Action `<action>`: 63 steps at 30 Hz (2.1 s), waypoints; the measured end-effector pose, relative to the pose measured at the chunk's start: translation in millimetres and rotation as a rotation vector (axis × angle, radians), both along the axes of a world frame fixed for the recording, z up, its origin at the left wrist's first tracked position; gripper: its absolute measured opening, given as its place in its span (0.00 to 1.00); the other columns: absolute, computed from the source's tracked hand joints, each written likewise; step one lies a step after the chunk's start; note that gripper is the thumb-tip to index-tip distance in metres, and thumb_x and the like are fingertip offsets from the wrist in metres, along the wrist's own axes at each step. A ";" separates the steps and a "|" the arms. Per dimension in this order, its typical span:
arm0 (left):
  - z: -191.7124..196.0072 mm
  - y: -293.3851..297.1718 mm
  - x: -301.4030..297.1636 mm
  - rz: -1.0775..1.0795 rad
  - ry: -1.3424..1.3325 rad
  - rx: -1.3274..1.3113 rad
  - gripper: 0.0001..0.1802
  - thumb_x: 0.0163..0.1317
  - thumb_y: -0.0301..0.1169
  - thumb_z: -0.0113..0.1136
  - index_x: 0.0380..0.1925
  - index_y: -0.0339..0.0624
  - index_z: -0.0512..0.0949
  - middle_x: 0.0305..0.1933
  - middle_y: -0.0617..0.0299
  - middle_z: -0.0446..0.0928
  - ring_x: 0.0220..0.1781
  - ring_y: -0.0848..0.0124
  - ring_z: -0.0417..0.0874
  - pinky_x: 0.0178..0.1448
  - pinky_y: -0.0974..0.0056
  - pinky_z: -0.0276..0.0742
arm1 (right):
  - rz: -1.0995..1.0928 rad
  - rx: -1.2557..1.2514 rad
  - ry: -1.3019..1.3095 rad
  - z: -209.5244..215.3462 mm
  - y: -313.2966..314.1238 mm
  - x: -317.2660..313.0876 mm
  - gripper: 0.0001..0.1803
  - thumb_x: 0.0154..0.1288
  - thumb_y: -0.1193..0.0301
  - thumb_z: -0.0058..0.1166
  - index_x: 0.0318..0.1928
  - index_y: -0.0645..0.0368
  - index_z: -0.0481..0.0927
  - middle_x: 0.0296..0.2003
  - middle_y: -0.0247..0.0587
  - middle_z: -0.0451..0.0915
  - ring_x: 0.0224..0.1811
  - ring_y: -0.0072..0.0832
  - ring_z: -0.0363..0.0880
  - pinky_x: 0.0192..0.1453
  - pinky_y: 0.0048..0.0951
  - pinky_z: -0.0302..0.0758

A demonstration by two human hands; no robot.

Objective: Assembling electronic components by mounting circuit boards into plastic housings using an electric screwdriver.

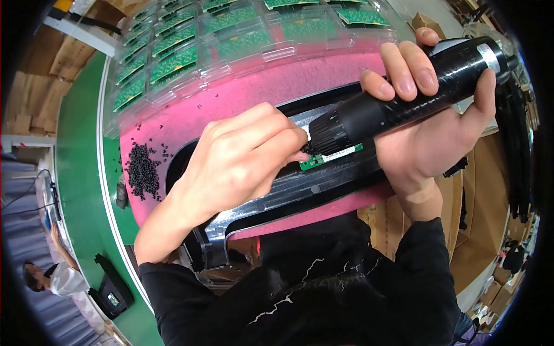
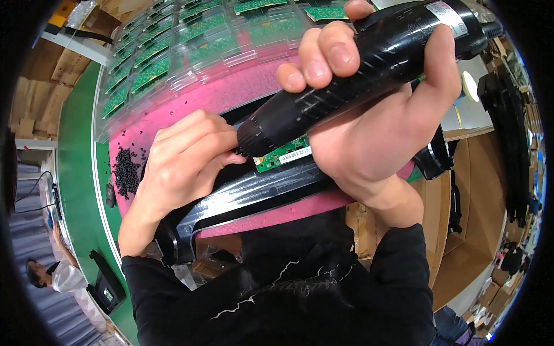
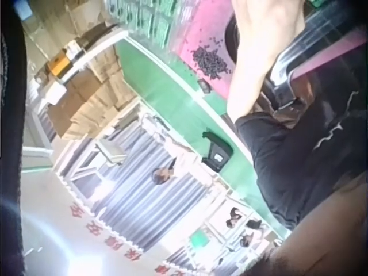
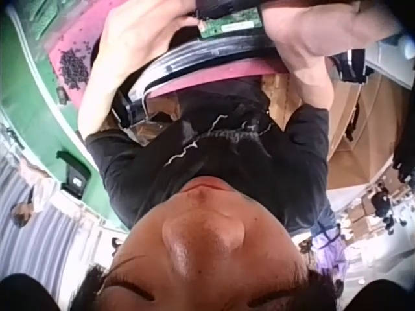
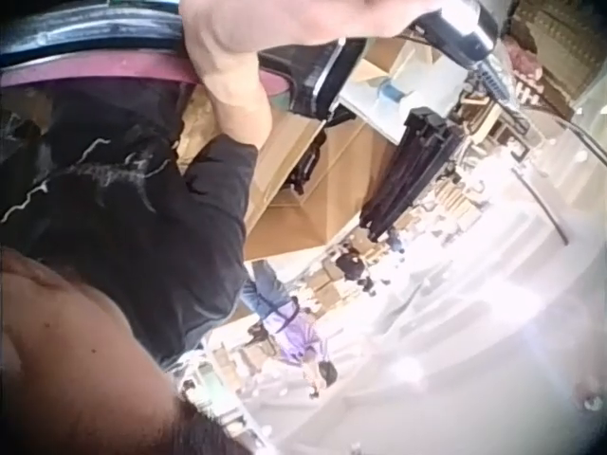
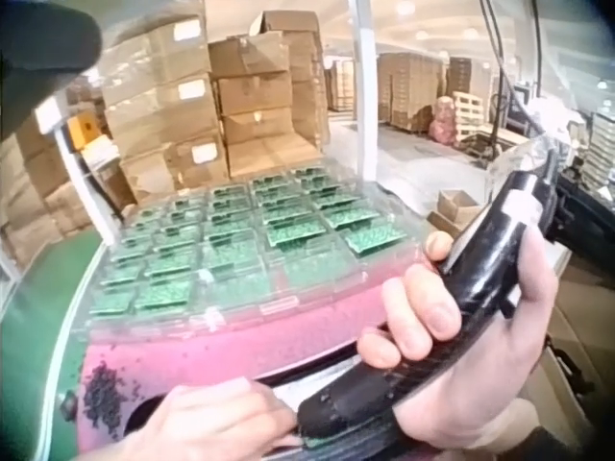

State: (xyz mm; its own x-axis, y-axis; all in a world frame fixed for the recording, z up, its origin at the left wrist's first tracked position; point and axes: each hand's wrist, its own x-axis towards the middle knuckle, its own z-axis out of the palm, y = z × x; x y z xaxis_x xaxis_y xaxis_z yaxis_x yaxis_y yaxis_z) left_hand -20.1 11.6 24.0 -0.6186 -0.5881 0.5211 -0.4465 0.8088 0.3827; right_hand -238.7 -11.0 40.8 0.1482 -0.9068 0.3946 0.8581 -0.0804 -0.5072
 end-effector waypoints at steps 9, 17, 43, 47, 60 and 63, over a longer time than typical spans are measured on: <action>4.7 -3.4 7.7 0.075 0.089 -0.001 0.07 0.47 0.17 0.64 0.28 0.36 0.78 0.24 0.56 0.74 0.24 0.60 0.74 0.28 0.60 0.72 | -0.009 -0.125 0.046 5.4 8.4 5.7 0.31 0.64 0.42 0.51 0.50 0.56 0.66 0.22 0.23 0.68 0.23 0.16 0.66 0.34 0.24 0.69; -0.9 0.1 1.2 0.025 -0.034 0.315 0.07 0.62 0.26 0.64 0.32 0.32 0.78 0.28 0.53 0.75 0.30 0.55 0.80 0.35 0.58 0.75 | -0.141 -0.163 -0.106 10.9 16.5 -8.1 0.27 0.54 0.51 0.59 0.45 0.54 0.66 0.19 0.20 0.68 0.20 0.14 0.67 0.30 0.21 0.69; -10.0 0.9 1.5 0.028 -0.041 0.326 0.08 0.58 0.25 0.67 0.34 0.34 0.78 0.29 0.53 0.77 0.31 0.53 0.81 0.36 0.58 0.76 | -0.035 -0.464 0.139 13.1 -0.7 -30.5 0.35 0.51 0.41 0.63 0.47 0.53 0.68 0.21 0.20 0.72 0.22 0.14 0.71 0.31 0.21 0.70; 2.0 3.7 1.0 0.089 -0.104 0.342 0.05 0.63 0.25 0.61 0.32 0.33 0.76 0.30 0.51 0.75 0.32 0.51 0.80 0.36 0.55 0.74 | 0.047 -0.573 0.342 13.4 -23.1 -53.6 0.39 0.55 0.37 0.59 0.52 0.55 0.68 0.25 0.23 0.72 0.26 0.16 0.70 0.33 0.22 0.69; -9.5 -1.9 4.2 -0.073 -0.178 0.409 0.10 0.55 0.24 0.68 0.34 0.34 0.77 0.41 0.55 0.83 0.40 0.56 0.83 0.44 0.58 0.80 | -0.051 -0.457 0.515 -14.6 -29.4 -41.2 0.41 0.61 0.31 0.43 0.51 0.59 0.70 0.22 0.27 0.69 0.23 0.21 0.66 0.31 0.27 0.65; -9.6 0.3 3.0 -0.084 -0.209 0.405 0.10 0.55 0.25 0.67 0.34 0.34 0.77 0.42 0.56 0.84 0.40 0.57 0.83 0.43 0.57 0.81 | -0.055 -0.453 0.530 -14.6 -28.3 -38.5 0.40 0.62 0.31 0.43 0.50 0.59 0.70 0.22 0.27 0.69 0.23 0.21 0.66 0.31 0.27 0.65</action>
